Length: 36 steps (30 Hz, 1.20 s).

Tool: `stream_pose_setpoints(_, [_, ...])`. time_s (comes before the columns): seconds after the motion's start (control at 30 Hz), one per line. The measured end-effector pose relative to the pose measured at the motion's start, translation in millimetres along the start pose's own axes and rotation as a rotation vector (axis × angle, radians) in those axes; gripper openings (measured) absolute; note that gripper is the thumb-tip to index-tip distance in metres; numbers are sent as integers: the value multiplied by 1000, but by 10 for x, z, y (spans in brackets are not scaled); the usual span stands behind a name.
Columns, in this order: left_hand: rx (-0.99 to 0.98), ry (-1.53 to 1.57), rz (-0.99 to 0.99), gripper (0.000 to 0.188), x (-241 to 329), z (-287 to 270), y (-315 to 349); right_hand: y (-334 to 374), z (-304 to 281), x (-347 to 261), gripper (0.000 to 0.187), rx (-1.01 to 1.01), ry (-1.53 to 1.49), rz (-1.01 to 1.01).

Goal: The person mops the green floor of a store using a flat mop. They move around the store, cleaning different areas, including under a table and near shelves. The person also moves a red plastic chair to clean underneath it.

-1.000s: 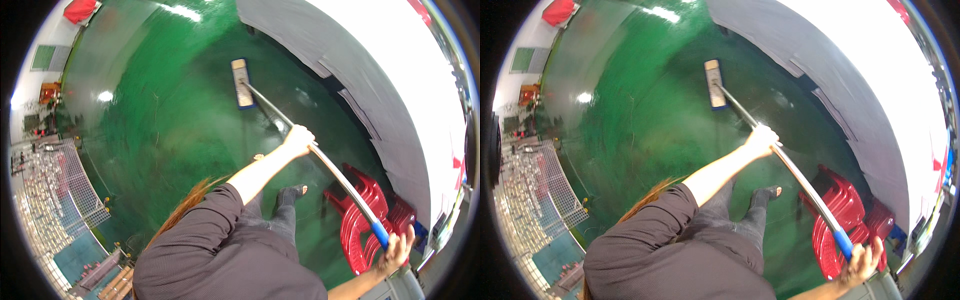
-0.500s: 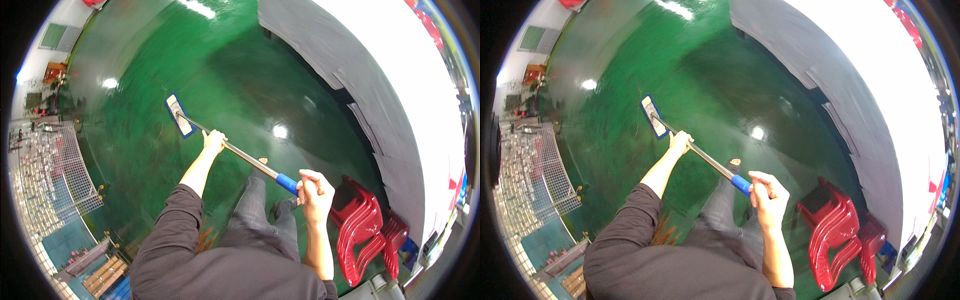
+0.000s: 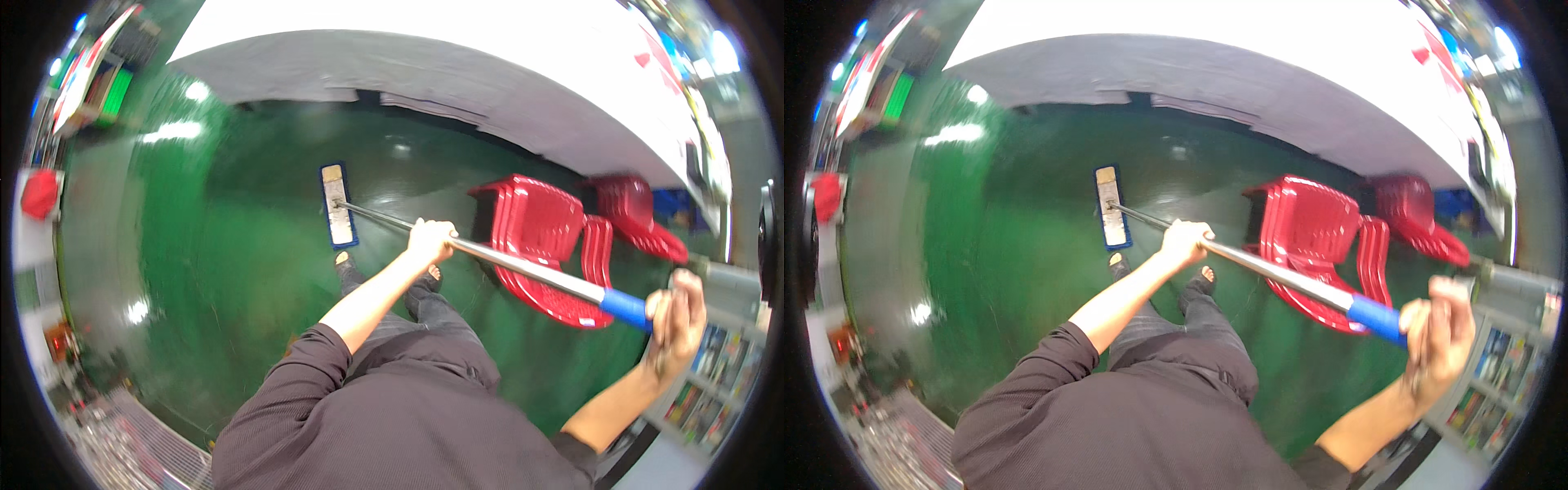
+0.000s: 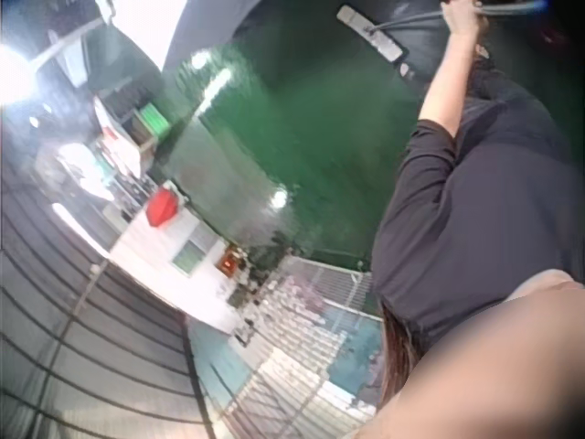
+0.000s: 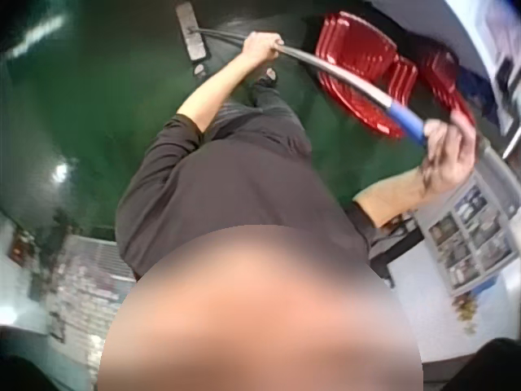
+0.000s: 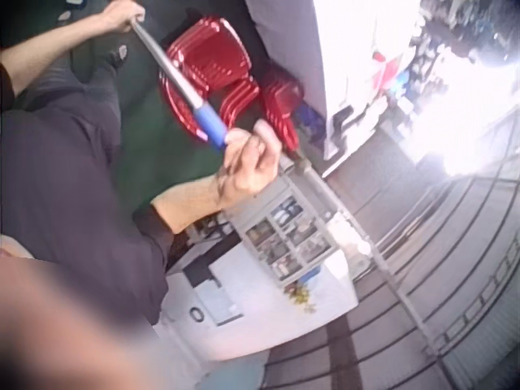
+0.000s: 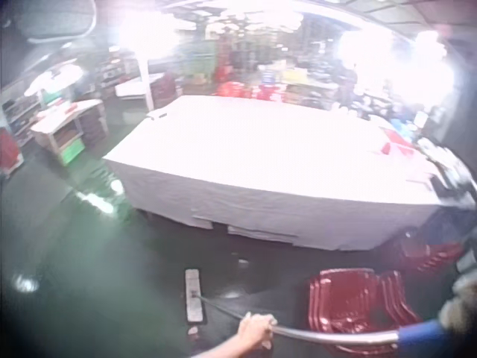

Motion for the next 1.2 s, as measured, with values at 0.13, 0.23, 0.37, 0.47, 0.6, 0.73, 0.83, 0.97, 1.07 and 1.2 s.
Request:
stream_pose_setpoints(0.13, [21, -121, -31, 22, 71, -158, -342, -343, -212, 302, 64, 64, -191, 6])
stream_pose_setpoints(0.23, [232, -98, -91, 19, -45, -561, -493, -248, -1042, 1177, 59, 13, -21, 252])
stream_pose_setpoints(0.37, [420, 243, -233, 22, -575, -1132, -415, 837, -1682, 2785, 50, -358, 691, 670])
stream_pose_setpoints(0.47, [617, 363, -151, 18, -1320, -1487, 108, 1149, -2082, 3060, 72, 425, 1165, 707])
stream_pose_setpoints(0.6, [649, 727, -263, 29, -2237, -1612, 1052, 1905, -2457, 3702, 90, 851, 1269, 645])
stream_pose_setpoints(0.73, [620, 673, -696, 41, -1815, -1594, 1896, 1605, -1488, 2967, 86, -481, 1277, 572])
stream_pose_setpoints(0.83, [642, 724, -691, 41, -1699, -1524, 1975, 1763, -1500, 3563, 60, -565, 1359, 348])
stream_pose_setpoints(0.97, [721, 701, -629, 33, -1731, -1428, 2131, 1749, -1566, 3668, 37, -550, 1134, 246])
stream_pose_setpoints(1.07, [761, 674, -592, 28, -1779, -1426, 2194, 1358, -1438, 3450, 29, -674, 1237, 184])
stream_pose_setpoints(1.2, [777, 673, -531, 20, -2068, -1443, 2316, 268, -947, 2861, 25, -783, 1319, 286])
Point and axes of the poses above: each hand's wrist, its own y-axis away from the middle knuckle, its own z-axis out of the palm, x = y × z, the point moved 1 cm from there along -y, towards the middle knuckle, and after that the axes turned 4 degrees about -x, right-handed, at the moved point
